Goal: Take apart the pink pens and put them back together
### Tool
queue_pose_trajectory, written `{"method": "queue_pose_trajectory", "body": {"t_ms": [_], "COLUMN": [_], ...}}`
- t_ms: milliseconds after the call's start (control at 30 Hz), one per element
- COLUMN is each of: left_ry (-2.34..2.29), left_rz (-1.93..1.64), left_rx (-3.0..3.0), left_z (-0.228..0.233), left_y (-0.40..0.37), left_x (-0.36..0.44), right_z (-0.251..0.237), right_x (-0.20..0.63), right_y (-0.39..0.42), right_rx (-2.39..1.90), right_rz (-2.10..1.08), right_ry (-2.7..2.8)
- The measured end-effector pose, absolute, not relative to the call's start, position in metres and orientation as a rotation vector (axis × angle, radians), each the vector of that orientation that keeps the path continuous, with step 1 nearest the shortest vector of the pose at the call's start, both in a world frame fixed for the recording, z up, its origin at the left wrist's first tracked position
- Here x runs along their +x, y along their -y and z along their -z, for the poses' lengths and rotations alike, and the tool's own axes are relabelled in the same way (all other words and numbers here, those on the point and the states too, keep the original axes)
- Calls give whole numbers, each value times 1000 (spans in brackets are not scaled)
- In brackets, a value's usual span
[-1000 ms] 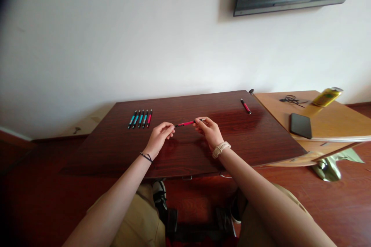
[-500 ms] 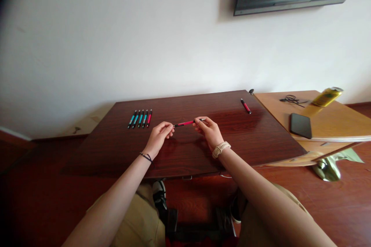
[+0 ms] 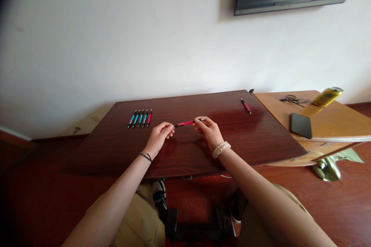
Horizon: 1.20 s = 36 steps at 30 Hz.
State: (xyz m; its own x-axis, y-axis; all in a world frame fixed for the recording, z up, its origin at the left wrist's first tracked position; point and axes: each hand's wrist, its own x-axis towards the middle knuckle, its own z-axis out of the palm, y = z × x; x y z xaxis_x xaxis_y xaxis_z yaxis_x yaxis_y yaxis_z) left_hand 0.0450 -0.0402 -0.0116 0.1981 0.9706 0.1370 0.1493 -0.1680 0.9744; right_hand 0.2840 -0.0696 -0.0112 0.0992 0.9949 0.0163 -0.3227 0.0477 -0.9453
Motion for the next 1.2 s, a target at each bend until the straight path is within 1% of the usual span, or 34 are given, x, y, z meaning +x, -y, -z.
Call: {"method": "queue_pose_trajectory", "body": {"t_ms": [433, 667, 967, 1200], "left_ry": [-1129, -1149, -1050, -1034], "left_rz": [-1116, -1188, -1254, -1274], "left_rx": [1568, 1454, 1213, 1214], "left_z": [12, 9, 6, 6], "left_y": [40, 42, 48, 48], "left_x": [45, 46, 50, 51], "right_z": [12, 12, 10, 11], "right_x": [283, 284, 283, 283], "right_y": [68, 69, 72, 72], "right_rx": [-994, -968, -925, -905], "right_rz": [-1235, -1244, -1266, -1253], "right_ry": [916, 907, 917, 934]}}
